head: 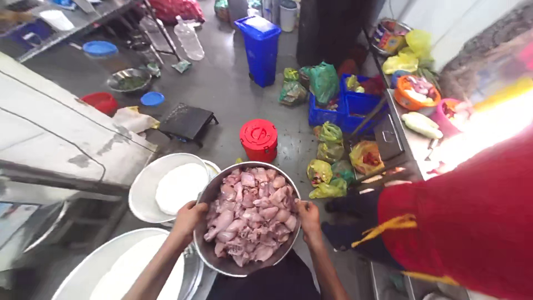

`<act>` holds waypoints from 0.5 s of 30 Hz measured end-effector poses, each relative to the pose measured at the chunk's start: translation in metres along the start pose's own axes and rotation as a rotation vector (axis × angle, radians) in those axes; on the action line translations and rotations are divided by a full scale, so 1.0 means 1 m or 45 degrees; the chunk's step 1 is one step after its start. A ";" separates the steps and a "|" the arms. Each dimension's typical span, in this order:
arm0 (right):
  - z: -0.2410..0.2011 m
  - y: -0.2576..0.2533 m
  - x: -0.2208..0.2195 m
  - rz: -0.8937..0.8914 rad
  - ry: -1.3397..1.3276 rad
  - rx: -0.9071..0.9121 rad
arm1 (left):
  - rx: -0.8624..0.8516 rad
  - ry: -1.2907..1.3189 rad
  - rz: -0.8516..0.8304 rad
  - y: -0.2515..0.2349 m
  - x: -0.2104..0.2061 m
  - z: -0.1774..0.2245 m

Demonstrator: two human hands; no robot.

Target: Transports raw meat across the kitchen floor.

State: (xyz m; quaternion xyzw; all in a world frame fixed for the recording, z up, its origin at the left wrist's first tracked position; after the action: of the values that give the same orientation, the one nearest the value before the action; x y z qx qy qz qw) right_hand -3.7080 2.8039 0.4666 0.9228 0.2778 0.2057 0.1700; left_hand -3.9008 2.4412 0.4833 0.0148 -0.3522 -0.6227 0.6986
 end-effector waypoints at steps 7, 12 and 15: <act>-0.086 -0.134 -0.036 0.003 0.124 -0.040 | 0.077 -0.062 -0.047 -0.086 -0.084 0.109; -0.142 -0.221 -0.061 -0.020 0.046 -0.018 | 0.047 -0.046 -0.029 -0.135 -0.132 0.186; -0.179 -0.289 -0.083 -0.082 0.057 0.006 | 0.033 0.018 0.026 -0.166 -0.164 0.231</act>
State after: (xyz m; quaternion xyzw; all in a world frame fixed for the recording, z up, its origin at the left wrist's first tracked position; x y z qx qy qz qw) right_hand -3.9841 3.0183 0.4726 0.9089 0.3117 0.2200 0.1681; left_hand -4.1576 2.6447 0.5026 0.0248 -0.3556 -0.6107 0.7071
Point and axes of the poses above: each hand's wrist, its own y-axis away from the middle knuckle, its own x-axis out of the back of the hand, z = x × y, the point moved 9 cm from there along -y, towards the middle knuckle, and after that the axes turned 10 degrees about z, right-handed, at the moved point
